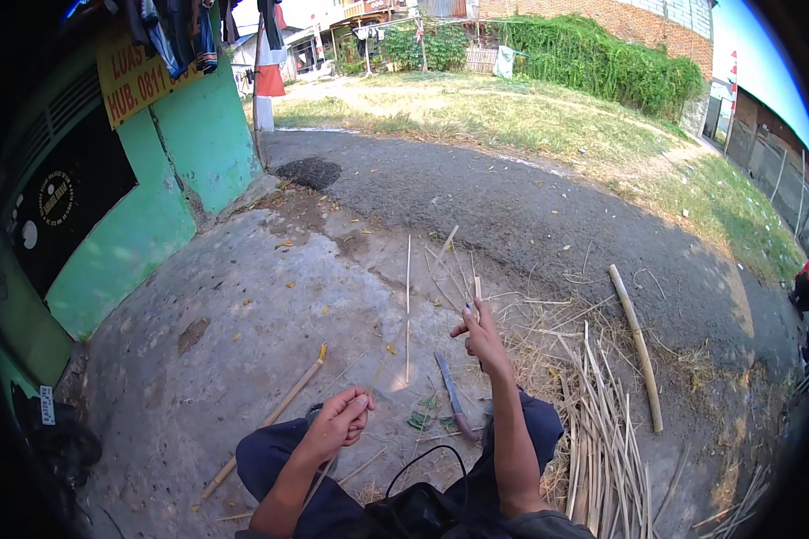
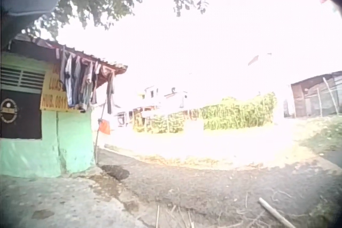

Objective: The person whittles thin bamboo sticks with a small utility knife, shaving down the ends and sides to sharpen or smooth them.

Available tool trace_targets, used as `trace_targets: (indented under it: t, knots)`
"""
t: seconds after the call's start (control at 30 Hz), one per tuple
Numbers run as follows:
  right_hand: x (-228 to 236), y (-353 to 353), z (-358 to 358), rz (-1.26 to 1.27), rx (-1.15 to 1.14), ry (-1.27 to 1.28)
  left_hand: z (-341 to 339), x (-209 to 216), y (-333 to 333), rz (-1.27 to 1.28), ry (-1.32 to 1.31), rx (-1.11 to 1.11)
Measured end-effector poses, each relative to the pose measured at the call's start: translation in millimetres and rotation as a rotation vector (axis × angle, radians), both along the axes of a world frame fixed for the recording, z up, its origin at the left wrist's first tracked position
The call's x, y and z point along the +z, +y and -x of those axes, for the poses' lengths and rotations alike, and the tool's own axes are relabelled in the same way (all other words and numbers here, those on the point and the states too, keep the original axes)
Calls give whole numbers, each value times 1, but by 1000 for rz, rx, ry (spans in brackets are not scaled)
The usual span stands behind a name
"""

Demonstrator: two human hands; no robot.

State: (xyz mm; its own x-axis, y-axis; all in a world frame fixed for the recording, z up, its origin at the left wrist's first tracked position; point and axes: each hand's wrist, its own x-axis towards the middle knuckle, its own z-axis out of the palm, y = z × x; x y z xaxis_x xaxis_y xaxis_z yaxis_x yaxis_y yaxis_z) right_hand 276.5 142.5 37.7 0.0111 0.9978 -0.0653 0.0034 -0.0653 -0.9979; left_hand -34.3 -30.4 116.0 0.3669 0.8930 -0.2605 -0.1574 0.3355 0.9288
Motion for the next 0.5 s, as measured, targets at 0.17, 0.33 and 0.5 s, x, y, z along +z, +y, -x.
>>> trace_targets:
  t: [0.17, 0.33, 0.5]
  knots:
    - [13, -18, 0, 36, -72, -40, -22, 34, -11, -7, 45, 14]
    - [15, -19, -25, -134, -69, 26, -58, 61, -7, -34, 121, -73]
    - [65, -54, -31, -161, 97, 683, -78, 63, 3, 17, 48, -72]
